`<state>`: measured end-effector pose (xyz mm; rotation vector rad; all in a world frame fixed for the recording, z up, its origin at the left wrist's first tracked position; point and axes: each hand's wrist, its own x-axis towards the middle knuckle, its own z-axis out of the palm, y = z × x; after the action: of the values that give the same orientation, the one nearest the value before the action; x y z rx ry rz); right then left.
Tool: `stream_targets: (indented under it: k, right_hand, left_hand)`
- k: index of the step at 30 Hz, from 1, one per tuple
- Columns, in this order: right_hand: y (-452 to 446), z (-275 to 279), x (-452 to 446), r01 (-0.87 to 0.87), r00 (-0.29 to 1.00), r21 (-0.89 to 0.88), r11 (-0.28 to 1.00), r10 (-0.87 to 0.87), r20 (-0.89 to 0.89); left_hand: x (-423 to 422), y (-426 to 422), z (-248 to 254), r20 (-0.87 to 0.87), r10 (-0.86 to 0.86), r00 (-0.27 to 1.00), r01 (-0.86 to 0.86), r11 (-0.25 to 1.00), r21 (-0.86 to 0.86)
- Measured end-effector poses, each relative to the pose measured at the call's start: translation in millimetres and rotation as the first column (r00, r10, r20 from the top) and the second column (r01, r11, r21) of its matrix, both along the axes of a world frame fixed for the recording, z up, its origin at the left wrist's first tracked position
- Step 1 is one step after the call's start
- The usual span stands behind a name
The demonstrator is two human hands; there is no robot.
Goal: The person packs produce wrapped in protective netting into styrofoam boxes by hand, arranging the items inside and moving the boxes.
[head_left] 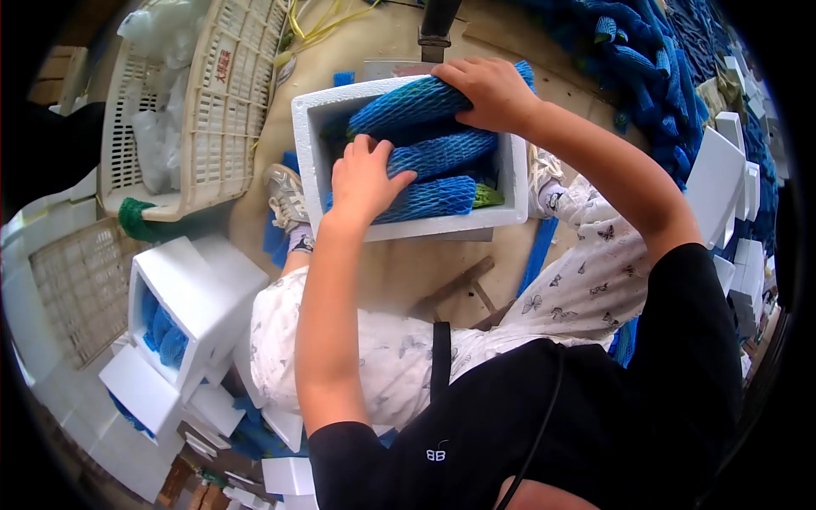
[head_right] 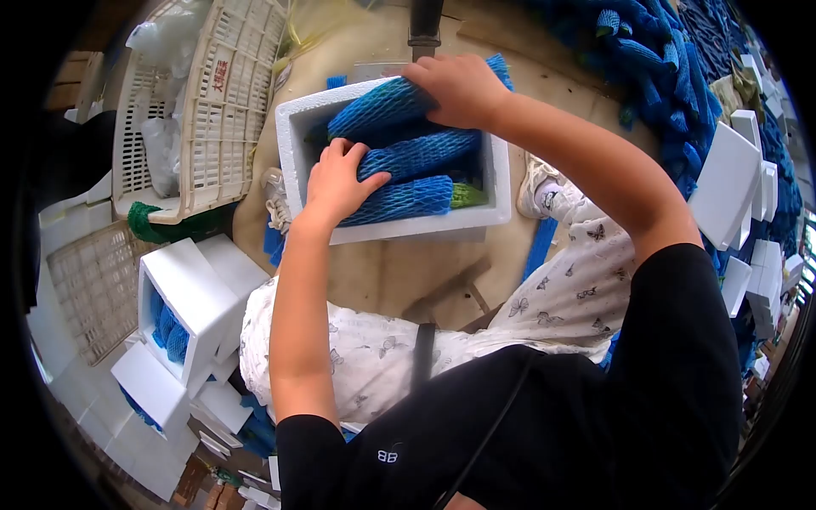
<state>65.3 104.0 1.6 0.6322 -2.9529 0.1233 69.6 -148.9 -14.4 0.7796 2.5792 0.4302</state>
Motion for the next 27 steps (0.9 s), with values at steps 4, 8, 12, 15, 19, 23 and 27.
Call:
stream_targets:
  k: [4, 8, 12, 15, 19, 23, 27]
  right_hand:
    - [53.2, 51.4, 9.2, 0.06, 0.997, -0.198, 0.978, -0.05, 0.058]
    - [47.7, 61.6, 25.5, 0.01, 1.0, -0.663, 0.749, 0.009, 0.024]
    - [-37.3, 46.5, 21.2, 0.223, 0.928, -0.858, 0.463, 0.168, 0.332]
    - [-42.4, -13.4, 23.9, 0.145, 0.946, -0.729, 0.669, 0.122, 0.3]
    - [-23.0, -32.8, 39.7, 0.331, 0.828, -0.445, 0.832, -0.031, 0.559]
    - [-26.6, -40.6, 31.9, 0.295, 0.847, -0.427, 0.855, -0.027, 0.531]
    - [-39.4, -29.2, 21.8, 0.22, 0.875, -0.53, 0.819, 0.075, 0.479]
  left_hand:
    - [-12.7, -13.4, 2.0, 0.084, -0.209, 0.974, 0.176, 0.939, 0.294]
    - [-13.4, -21.4, -2.9, 0.041, -0.21, 0.977, 0.183, 0.92, 0.348]
    - [-0.9, -6.3, 2.6, -0.108, -0.2, 0.974, 0.227, 0.891, 0.393]
    - [13.7, -19.7, -9.6, -0.156, -0.112, 0.981, 0.16, 0.926, 0.341]
    - [34.4, -8.5, -20.1, -0.376, 0.124, 0.918, -0.003, 0.952, 0.307]
    - [34.0, 5.0, -42.7, -0.06, 0.35, 0.935, -0.318, 0.902, 0.293]
    - [35.6, -9.6, -61.1, 0.036, 0.296, 0.954, -0.281, 0.851, 0.444]
